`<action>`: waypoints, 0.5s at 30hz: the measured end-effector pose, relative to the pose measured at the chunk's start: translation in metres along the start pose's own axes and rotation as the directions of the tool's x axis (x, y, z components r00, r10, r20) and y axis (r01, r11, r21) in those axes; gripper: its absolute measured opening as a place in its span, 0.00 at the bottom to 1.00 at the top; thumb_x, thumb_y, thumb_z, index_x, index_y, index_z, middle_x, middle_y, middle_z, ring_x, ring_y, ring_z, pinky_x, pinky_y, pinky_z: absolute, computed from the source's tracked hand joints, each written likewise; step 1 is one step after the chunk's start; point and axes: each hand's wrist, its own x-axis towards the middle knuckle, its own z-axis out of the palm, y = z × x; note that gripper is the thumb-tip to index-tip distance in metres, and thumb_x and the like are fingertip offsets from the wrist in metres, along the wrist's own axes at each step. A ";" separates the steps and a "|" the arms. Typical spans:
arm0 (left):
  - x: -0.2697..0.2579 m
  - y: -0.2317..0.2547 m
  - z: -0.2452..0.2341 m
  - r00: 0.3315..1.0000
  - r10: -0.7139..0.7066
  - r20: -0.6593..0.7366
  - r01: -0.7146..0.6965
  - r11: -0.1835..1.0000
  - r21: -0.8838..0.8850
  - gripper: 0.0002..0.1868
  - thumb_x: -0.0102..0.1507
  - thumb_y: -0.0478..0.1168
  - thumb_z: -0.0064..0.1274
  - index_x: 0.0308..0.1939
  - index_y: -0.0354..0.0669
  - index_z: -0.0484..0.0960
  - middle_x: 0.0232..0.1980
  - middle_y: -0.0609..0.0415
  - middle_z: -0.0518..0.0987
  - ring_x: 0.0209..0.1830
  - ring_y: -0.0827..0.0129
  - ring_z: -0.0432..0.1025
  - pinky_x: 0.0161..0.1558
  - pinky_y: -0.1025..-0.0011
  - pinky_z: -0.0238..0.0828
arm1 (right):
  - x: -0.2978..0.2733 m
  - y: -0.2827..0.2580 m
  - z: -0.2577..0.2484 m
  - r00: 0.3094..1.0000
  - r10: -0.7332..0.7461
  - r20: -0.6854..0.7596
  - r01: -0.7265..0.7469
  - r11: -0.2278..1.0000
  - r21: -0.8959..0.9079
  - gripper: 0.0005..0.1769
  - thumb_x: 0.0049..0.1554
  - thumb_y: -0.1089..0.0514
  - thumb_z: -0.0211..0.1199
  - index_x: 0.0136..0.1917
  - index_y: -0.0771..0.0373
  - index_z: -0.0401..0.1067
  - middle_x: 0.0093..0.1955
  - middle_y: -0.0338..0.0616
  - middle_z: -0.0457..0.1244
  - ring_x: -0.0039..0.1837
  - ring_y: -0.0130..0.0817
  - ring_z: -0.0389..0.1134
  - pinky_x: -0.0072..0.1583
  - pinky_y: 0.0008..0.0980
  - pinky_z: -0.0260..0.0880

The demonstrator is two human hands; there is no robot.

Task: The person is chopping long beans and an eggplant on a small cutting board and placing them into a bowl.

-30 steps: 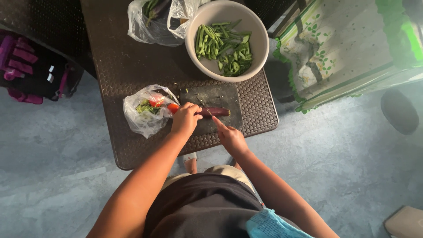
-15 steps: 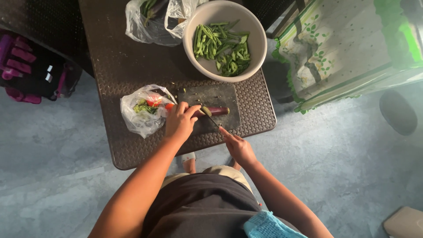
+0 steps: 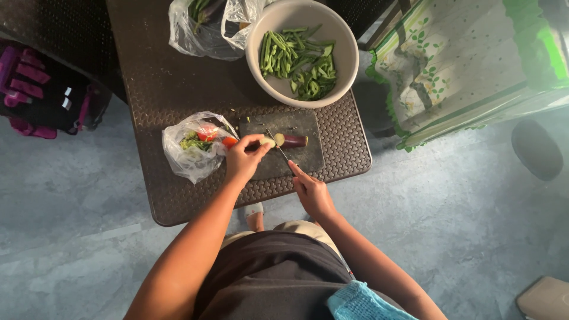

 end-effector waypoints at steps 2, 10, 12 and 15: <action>0.004 0.010 -0.001 0.991 -0.136 0.006 0.135 0.981 -0.140 0.20 0.61 0.42 0.66 0.54 0.39 0.82 0.41 0.56 0.85 0.33 0.79 0.76 0.34 0.79 0.74 | -0.001 -0.005 0.000 0.998 -0.029 -0.055 0.028 1.000 -0.007 0.29 0.62 0.60 0.61 0.75 0.43 0.66 0.37 0.53 0.66 0.33 0.37 0.65 0.42 0.36 0.70; 0.016 0.009 -0.008 0.926 -0.378 0.015 0.364 0.881 -0.301 0.17 0.61 0.41 0.65 0.50 0.36 0.83 0.39 0.53 0.85 0.32 0.76 0.79 0.35 0.78 0.75 | -0.002 -0.018 -0.002 0.988 -0.123 -0.088 0.118 0.991 -0.060 0.30 0.61 0.62 0.62 0.75 0.44 0.67 0.37 0.51 0.67 0.34 0.41 0.68 0.42 0.39 0.71; 0.016 0.009 -0.008 0.920 -0.392 0.014 0.377 0.873 -0.310 0.17 0.61 0.42 0.65 0.49 0.36 0.83 0.38 0.52 0.85 0.32 0.75 0.79 0.35 0.78 0.76 | 0.000 -0.020 -0.003 0.984 -0.154 -0.091 0.150 0.987 -0.056 0.31 0.61 0.63 0.62 0.75 0.45 0.66 0.38 0.51 0.67 0.35 0.43 0.68 0.43 0.39 0.72; 0.017 0.010 -0.007 0.923 -0.384 0.018 0.369 0.871 -0.326 0.15 0.61 0.41 0.65 0.48 0.36 0.85 0.38 0.52 0.85 0.32 0.75 0.79 0.36 0.78 0.76 | 0.003 -0.024 -0.006 0.989 -0.135 -0.062 0.129 0.987 -0.093 0.31 0.60 0.63 0.63 0.75 0.45 0.66 0.38 0.52 0.67 0.36 0.47 0.69 0.43 0.42 0.71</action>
